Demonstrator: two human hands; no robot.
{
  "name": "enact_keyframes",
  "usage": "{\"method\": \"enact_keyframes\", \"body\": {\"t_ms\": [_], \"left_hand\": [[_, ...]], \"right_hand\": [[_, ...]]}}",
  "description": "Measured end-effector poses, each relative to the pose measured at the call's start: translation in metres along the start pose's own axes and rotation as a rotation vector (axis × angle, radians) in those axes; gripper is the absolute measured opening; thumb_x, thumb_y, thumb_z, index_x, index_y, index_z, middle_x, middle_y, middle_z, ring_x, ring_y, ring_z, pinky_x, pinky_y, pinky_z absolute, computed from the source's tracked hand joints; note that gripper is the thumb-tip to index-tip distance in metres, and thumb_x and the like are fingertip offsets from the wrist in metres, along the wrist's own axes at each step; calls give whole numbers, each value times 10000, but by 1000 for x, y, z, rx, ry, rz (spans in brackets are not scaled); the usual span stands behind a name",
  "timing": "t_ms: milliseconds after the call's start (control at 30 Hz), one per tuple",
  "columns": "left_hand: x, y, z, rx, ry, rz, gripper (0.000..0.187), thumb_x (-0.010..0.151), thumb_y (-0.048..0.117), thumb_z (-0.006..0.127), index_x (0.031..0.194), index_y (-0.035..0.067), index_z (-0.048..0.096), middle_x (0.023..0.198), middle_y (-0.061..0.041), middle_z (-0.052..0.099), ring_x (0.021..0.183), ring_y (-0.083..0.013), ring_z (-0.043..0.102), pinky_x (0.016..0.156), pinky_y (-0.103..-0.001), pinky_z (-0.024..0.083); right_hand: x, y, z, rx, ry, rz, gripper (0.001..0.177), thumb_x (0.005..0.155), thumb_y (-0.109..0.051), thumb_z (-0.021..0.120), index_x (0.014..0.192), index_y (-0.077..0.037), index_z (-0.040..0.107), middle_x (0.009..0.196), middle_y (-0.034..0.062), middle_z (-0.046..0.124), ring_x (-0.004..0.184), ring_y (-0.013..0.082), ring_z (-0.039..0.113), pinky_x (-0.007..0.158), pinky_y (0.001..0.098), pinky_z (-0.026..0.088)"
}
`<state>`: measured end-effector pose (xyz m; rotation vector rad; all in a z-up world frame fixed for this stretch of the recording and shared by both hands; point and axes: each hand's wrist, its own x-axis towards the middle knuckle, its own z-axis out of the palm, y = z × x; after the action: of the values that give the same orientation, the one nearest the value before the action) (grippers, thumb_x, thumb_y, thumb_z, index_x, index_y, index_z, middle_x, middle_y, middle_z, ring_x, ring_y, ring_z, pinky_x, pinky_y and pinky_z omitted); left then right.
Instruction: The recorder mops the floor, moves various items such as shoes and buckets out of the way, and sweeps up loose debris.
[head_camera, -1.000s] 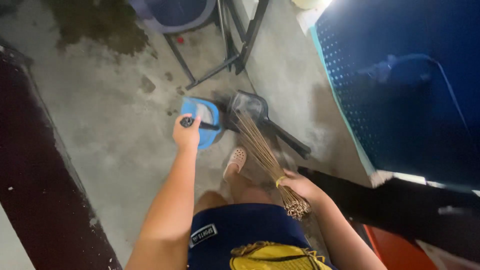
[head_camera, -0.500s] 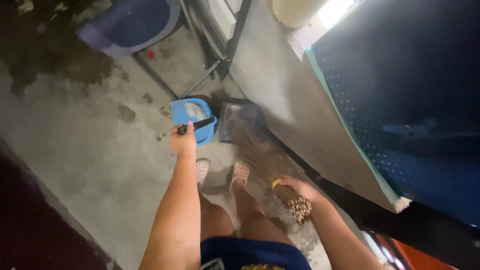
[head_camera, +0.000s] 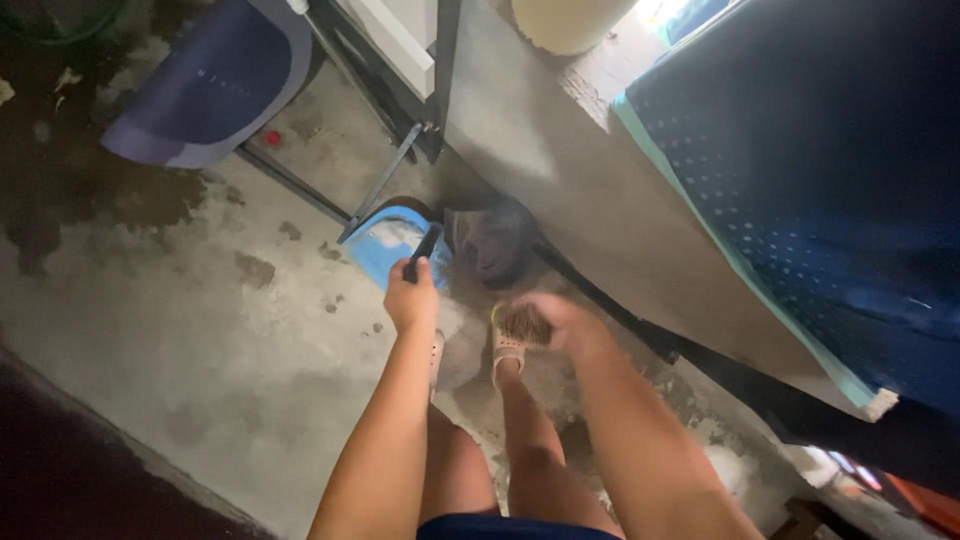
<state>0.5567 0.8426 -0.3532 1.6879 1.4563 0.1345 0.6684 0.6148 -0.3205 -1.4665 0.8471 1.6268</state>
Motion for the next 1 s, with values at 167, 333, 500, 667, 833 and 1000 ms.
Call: {"method": "enact_keyframes", "body": {"t_ms": [167, 333, 500, 667, 833, 1000], "left_hand": [[25, 4, 17, -18, -201, 45, 542, 901, 436, 721, 1284, 63, 636, 1120, -197, 741, 1064, -371, 706, 924, -425, 528], [33, -5, 24, 13, -158, 111, 746, 837, 432, 836, 1339, -34, 541, 1125, -255, 710, 1060, -381, 686, 910, -422, 528], [14, -2, 14, -101, -187, -82, 961, 777, 349, 869, 1454, -92, 349, 1017, -214, 720, 860, -317, 704, 759, -384, 551], [-4, -6, -1, -214, -307, -164, 987, 778, 288, 831, 1493, -90, 265, 977, -186, 747, 778, -249, 698, 698, -342, 560], [-36, 0, -23, -56, -403, -84, 829, 881, 237, 844, 1450, -84, 335, 1238, -244, 604, 934, -262, 671, 813, -371, 538], [-91, -3, -50, -138, -871, -195, 497, 927, 196, 683, 1343, -14, 508, 1169, -195, 671, 908, -253, 704, 792, -394, 563]], "right_hand": [[-15, -36, -21, 633, 139, -179, 434, 1074, -268, 433, 1402, -19, 569, 1367, 162, 639, 1266, 259, 624, 1161, 414, 479], [-64, -47, -23, 852, 179, -413, 646, 1128, -392, 370, 1575, 56, 239, 1587, 255, 367, 1459, 373, 442, 1238, 442, 351], [-67, -14, -27, 709, 106, -459, 604, 1066, -309, 349, 1593, -32, 245, 1591, 202, 382, 1443, 359, 440, 1234, 462, 353], [-75, 35, -19, 701, 60, -498, 608, 1037, -268, 379, 1588, -36, 268, 1540, 252, 477, 1404, 369, 500, 1158, 478, 397], [-92, 101, -5, 765, -82, -614, 573, 1045, -269, 454, 1554, -33, 339, 1393, 212, 576, 1217, 351, 605, 1074, 484, 494], [-170, 158, 24, 926, -28, -653, 517, 1026, -270, 469, 1489, -40, 446, 1242, 148, 671, 1085, 297, 673, 940, 453, 527]]}}
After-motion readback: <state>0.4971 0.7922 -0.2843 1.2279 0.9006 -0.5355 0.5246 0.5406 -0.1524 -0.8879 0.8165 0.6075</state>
